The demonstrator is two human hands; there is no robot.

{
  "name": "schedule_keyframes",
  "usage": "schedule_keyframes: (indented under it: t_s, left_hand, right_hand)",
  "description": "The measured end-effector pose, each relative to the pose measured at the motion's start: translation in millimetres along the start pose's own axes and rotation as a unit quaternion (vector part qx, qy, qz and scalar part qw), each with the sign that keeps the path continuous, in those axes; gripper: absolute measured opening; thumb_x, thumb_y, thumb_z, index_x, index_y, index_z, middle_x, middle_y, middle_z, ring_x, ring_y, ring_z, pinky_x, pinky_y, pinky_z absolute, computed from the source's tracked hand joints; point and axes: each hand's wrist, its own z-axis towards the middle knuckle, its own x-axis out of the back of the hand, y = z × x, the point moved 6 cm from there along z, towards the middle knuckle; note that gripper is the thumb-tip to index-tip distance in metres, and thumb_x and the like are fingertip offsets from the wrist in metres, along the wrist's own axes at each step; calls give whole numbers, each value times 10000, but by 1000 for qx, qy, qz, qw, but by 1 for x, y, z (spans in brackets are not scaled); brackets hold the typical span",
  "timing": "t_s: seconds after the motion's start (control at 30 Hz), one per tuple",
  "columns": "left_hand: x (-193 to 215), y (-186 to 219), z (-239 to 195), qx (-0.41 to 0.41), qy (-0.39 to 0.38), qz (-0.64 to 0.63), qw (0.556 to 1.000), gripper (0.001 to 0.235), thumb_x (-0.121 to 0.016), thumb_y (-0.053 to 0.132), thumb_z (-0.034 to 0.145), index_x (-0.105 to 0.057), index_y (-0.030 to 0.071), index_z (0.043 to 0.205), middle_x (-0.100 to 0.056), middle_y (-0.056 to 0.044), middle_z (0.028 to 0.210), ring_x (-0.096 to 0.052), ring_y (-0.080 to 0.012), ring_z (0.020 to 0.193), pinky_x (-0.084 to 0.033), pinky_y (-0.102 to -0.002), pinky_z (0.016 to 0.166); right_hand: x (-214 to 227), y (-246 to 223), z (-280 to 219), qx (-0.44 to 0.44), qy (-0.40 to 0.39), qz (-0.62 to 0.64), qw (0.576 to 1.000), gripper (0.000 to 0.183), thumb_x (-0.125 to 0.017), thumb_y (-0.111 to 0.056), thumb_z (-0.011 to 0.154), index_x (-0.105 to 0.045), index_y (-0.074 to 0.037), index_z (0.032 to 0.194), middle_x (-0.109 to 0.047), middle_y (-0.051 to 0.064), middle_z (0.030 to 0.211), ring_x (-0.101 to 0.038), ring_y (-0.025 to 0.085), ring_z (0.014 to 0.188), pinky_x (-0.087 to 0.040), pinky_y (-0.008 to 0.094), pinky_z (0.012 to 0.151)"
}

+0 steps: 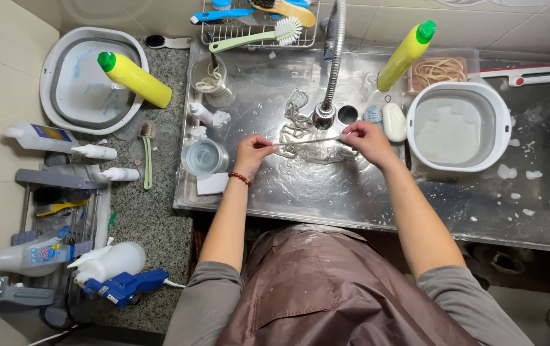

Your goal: The person washes a long, white rope under a running tap in a kitchen sink, then lays it on the counter. They use a blue glue gun to apply a continuous line of glue along the length of the rope.

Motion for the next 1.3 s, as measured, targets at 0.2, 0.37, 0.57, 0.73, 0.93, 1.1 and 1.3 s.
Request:
schedule_keyframes:
  t_s: [0.2,0.37,0.57,0.73,0.93,1.1,1.3]
  left_hand:
    - [39,27,-33,-7,66,296,953,162,-820,69,756,-719,59,883,-755,-57,872,-728,-189,816,-568,-301,754]
    - [2,17,-30,-34,73,388,918,182,-821,106,776,-739,86,937,-736,-104,1020,-701,-286,964,-563,-385,874]
    - [-81,59,-38,-214,-19,488,846,648,-799,72,604,-647,74,1234,-626,-208,1219,-612,-426,1088,-513,-514,885]
    - [-90,-40,-9,-91,-70,512,851,318,-715,109,871,-666,94,1185,-690,-131,1198,-679,-356,1055,-568,-456,884]
    - [-106,-79,19,87,-84,82,989,331,-667,241,1097,-782,-69,1075,-739,-132,856,-586,-150,708,-511,-330,654]
    - [-147,3,4,100,-148,-221,959,185,-617,125,901,-752,46,1000,-798,-33,924,-748,-151,823,-611,-272,729]
    - [-141,-1,4,57,-42,-35,997,188,-798,63,846,-766,-66,979,-777,-132,868,-712,-236,737,-567,-333,634]
  right_hand:
    - [-54,13,1,169,32,-328,929,392,-815,-216,779,-703,-51,1116,-705,168,1063,-667,371,950,-533,455,842]
    - [-98,0,-17,78,66,-477,873,409,-810,-188,676,-729,-64,1057,-671,201,1121,-636,405,1007,-514,499,769]
    - [-95,60,12,70,44,-287,954,180,-741,-162,794,-792,-75,944,-749,129,858,-728,292,790,-571,388,768]
    - [-54,55,13,36,102,-31,994,127,-705,-93,833,-742,-12,924,-739,82,808,-696,194,743,-552,294,692]
    - [-53,53,5,-109,98,369,918,210,-619,-29,879,-661,-40,1084,-689,74,932,-707,181,836,-571,331,701]
    - [-82,111,34,-96,-38,574,813,171,-605,-193,1098,-628,-23,1102,-621,39,933,-548,141,766,-493,317,726]
    - [-115,25,2,-177,-57,532,826,405,-451,-362,1000,-739,-131,1166,-664,-22,884,-457,68,594,-487,263,669]
